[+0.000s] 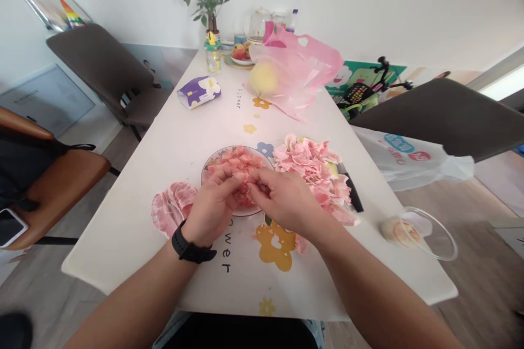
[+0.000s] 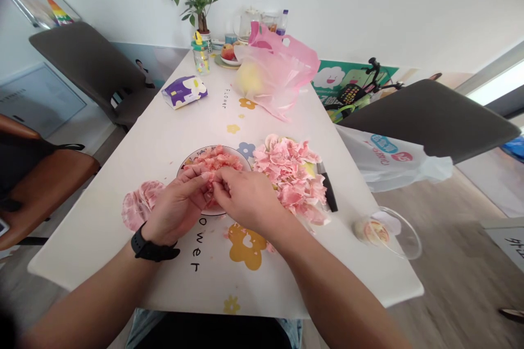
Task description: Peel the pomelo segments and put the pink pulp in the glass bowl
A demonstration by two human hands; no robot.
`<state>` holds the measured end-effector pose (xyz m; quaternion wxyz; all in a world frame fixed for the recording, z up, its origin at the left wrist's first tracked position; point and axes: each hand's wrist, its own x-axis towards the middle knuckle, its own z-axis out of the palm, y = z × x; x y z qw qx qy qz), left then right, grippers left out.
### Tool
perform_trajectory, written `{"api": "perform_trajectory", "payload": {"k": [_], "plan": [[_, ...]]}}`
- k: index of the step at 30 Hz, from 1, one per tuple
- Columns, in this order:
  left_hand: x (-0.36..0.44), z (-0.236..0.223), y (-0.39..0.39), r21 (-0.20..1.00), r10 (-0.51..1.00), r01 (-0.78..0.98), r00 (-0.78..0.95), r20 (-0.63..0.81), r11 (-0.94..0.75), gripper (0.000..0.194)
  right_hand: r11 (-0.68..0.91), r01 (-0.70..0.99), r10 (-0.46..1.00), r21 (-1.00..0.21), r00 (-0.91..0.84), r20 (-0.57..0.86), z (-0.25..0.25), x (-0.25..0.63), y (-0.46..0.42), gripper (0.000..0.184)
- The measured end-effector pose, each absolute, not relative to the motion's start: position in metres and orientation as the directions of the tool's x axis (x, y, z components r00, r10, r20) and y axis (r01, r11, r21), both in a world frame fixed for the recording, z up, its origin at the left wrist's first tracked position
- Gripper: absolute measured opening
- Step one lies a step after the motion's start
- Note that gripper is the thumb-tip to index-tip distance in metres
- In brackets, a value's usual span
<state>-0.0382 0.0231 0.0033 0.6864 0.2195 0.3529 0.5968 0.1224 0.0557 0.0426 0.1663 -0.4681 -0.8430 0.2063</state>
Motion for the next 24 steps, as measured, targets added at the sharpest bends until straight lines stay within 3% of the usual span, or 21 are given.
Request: {"api": "perform_trajectory", "payload": {"k": [6,10,15,20,24], "plan": [[-0.036,0.006,0.021,0.747,0.97,-0.629,0.052,-0.238,0.217,0.022,0.364,0.743,0.92,-0.562,-0.379,0.095,0.038,0.119,0.056,0.017],[-0.033,0.005,0.021,0.744,0.979,-0.651,0.001,-0.202,0.154,0.021,0.26,0.655,0.959,-0.709,-0.264,0.108,0.031,0.121,0.055,0.016],[-0.034,0.0,0.021,0.789,0.981,-0.607,-0.077,-0.179,0.096,0.026,0.208,0.415,0.936,-0.886,-0.347,0.058,0.025,0.128,0.059,0.01],[-0.036,-0.003,0.018,0.922,0.983,-0.387,-0.161,-0.09,0.021,0.032,0.113,0.389,0.898,-0.914,-0.434,-0.074,0.029,0.129,0.067,0.025],[-0.034,-0.004,0.017,0.93,0.969,-0.364,-0.213,-0.128,0.043,0.031,-0.012,0.293,0.885,-0.956,-0.443,-0.147,0.028,0.129,0.072,0.024]]}}
